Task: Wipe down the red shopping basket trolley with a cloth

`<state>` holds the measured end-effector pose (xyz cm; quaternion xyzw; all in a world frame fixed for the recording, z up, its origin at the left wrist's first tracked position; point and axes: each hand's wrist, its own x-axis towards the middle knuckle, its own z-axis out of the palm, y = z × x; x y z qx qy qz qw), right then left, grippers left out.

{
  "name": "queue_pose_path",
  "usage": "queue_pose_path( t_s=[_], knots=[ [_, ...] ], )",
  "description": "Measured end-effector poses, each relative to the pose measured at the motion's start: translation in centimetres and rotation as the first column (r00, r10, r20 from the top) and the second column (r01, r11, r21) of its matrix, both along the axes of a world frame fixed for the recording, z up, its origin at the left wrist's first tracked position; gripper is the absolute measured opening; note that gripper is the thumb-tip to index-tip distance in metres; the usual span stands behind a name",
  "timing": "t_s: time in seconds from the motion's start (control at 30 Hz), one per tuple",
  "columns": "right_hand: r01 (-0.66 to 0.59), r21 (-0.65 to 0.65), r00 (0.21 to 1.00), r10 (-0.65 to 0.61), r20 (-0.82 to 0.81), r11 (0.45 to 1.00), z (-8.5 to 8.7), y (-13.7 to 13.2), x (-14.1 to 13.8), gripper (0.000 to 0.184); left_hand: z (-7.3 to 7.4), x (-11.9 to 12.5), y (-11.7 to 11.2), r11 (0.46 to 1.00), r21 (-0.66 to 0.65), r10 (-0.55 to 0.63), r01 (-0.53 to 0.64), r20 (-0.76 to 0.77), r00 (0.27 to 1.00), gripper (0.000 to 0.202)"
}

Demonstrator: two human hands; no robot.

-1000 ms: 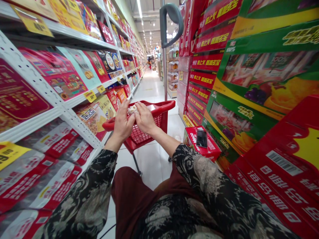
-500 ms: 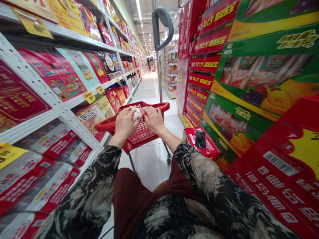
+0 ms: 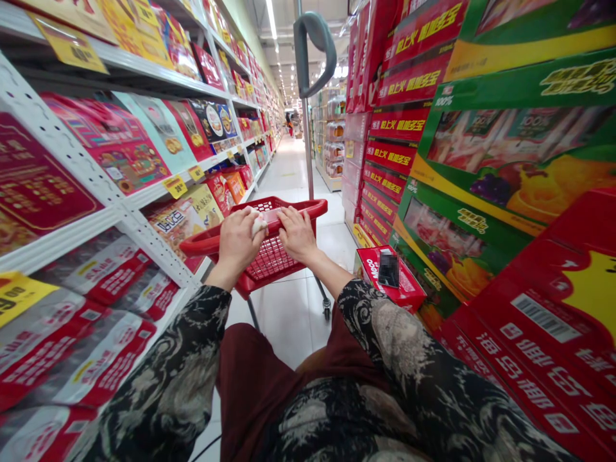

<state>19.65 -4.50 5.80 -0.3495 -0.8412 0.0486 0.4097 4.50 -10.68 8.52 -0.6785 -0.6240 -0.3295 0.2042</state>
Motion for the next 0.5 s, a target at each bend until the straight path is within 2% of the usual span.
queue_pose_path(
  t_s=[0.13,0.37,0.5],
  knots=[
    [-0.022,0.014,1.000,0.022,0.014,1.000,-0.2,0.5,0.2,0.047,-0.2,-1.1,-0.7,1.000,-0.003,-0.027,0.027,-0.001,1.000,0.039],
    [-0.047,0.013,0.998,0.047,0.040,0.999,-0.1,0.8,0.7,0.050,-0.6,-6.4,-2.8,1.000,0.010,-0.007,0.007,0.007,1.000,0.039],
    [-0.062,0.014,0.998,0.061,0.023,0.998,-0.3,0.6,0.7,0.054,-0.6,-6.9,-3.0,0.998,0.044,0.033,-0.035,0.044,0.998,0.039]
  ],
)
